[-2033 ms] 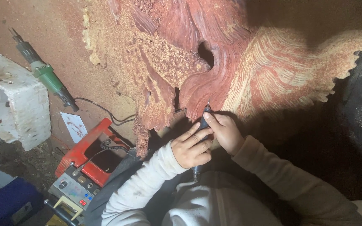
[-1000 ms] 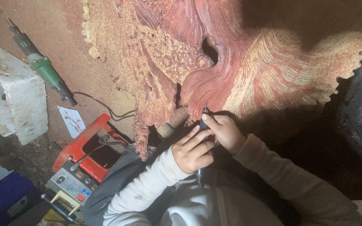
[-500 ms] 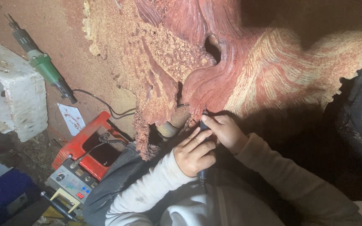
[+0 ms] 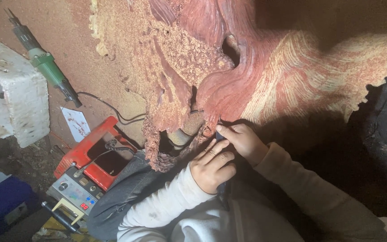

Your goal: Using a handheld rotary tool to carve intricate details into a large piece of wood

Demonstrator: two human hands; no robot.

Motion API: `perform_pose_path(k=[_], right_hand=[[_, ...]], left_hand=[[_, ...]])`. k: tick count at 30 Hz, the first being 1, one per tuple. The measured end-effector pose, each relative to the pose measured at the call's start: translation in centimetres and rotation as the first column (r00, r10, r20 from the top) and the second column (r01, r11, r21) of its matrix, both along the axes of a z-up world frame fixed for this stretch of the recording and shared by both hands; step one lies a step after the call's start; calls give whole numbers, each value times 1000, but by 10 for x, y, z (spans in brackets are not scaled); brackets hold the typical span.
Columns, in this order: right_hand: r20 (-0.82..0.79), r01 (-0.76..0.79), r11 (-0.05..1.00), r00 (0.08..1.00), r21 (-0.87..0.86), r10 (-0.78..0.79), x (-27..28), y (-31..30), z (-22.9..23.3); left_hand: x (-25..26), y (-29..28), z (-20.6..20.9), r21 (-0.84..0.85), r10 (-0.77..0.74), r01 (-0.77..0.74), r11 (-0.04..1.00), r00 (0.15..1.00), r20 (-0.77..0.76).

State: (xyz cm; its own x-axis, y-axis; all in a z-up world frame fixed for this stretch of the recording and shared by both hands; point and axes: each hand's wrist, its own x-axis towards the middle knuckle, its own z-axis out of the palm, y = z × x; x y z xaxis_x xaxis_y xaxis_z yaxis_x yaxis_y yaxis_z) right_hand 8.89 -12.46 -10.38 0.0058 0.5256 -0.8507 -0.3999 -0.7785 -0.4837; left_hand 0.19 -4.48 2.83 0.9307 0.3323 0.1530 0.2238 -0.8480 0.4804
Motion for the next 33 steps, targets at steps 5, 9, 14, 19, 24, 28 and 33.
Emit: perform_pose_path(k=[5, 9, 14, 19, 24, 28, 33], right_hand=[[-80, -38, 999, 996, -27, 36, 8, 1, 12], [-98, -48, 998, 994, -39, 44, 13, 5, 21], [-199, 50, 994, 980, 95, -30, 20, 1, 23], [-315, 158, 962, 946, 225, -82, 22, -3, 21], [-381, 147, 972, 922, 183, -68, 22, -3, 22], [-423, 127, 978, 905, 167, -46, 18, -5, 28], [-317, 214, 967, 935, 138, -162, 26, -4, 37]], left_hand=[[3, -5, 3, 5, 45, -45, 999, 999, -15], [2, -11, 4, 33, 70, -69, 997, 997, -32], [6, -6, 24, -63, 30, -40, 997, 989, -147], [6, -7, 35, -192, -47, -5, 981, 963, -265], [13, -10, 40, -159, -25, -22, 987, 958, -286], [9, -13, 47, -143, -20, -24, 989, 956, -294], [3, 15, 38, -136, -181, 158, 978, 969, -169]])
